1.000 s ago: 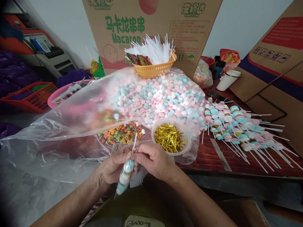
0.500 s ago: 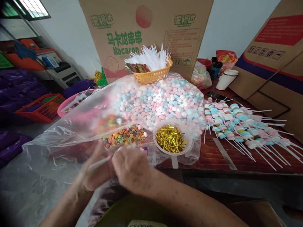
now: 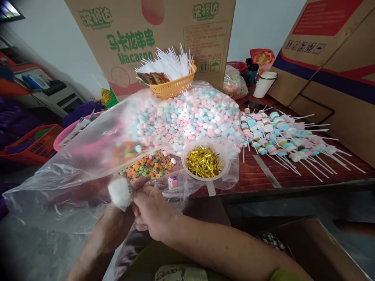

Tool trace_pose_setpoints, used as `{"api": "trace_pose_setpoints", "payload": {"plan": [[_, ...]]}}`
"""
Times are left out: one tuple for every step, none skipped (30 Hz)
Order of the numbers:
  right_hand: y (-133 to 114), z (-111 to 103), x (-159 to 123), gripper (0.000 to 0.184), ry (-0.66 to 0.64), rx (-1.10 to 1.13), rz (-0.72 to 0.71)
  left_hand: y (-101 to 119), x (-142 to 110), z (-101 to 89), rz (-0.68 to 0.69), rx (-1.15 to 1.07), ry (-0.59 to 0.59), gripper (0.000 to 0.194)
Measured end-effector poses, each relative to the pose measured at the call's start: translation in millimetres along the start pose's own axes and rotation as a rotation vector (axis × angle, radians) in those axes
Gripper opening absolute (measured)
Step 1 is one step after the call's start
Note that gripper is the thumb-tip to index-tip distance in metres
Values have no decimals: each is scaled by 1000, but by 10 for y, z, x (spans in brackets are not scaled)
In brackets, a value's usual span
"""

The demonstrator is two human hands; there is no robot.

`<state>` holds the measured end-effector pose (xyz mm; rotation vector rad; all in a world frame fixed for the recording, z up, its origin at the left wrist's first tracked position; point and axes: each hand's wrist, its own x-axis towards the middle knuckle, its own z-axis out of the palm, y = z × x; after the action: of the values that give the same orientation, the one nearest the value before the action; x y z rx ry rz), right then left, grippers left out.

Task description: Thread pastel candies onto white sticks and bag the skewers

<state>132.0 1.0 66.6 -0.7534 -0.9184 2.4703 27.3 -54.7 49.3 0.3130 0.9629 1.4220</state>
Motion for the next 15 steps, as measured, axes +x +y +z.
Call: {"api": "trace_pose_setpoints", "payload": {"plan": [[-11, -19, 8, 30, -28, 77, 36, -22, 3, 40, 64, 139, 2, 40], [-21, -51, 12, 28, -59, 99, 60, -44, 14, 71, 124, 243, 7, 43], [-30, -95, 9, 28, -83, 48, 63, -68, 31, 95, 187, 317, 16, 43], [-36, -149, -2, 28, -84, -76, 29, -98, 54, 113, 249, 352, 35, 40], [-37, -209, -23, 29, -42, -250, -56, -134, 81, 130, 316, 381, 74, 37], [-35, -275, -55, 29, 34, -446, -185, -176, 110, 150, 373, 424, 122, 33], [-30, -347, -97, 26, 127, -630, -338, -223, 137, 176, 418, 491, 159, 30], [-21, -429, -151, 21, 227, -768, -499, -271, 163, 210, 454, 590, 164, 27], [-8, -525, -217, 19, 309, -850, -629, -314, 189, 251, 477, 727, 111, 24], [12, -641, -297, 23, 368, -876, -707, -347, 218, 295, 492, 894, 6, 21], [41, -781, -396, 25, 418, -860, -735, -363, 256, 337, 512, 1066, -117, 20], [84, -946, -519, 23, 485, -821, -729, -358, 305, 373, 540, 1221, -215, 22], [140, -1132, -669, 19, 586, -772, -710, -332, 370, 394, 573, 1363, -262, 25], [210, -1331, -850, 19, 749, -718, -694, -288, 452, 397, 605, 1491, -250, 29], [290, -1532, -1057, 19, 936, -699, -672, -232, 549, 381, 633, 1602, -177, 30]]}}
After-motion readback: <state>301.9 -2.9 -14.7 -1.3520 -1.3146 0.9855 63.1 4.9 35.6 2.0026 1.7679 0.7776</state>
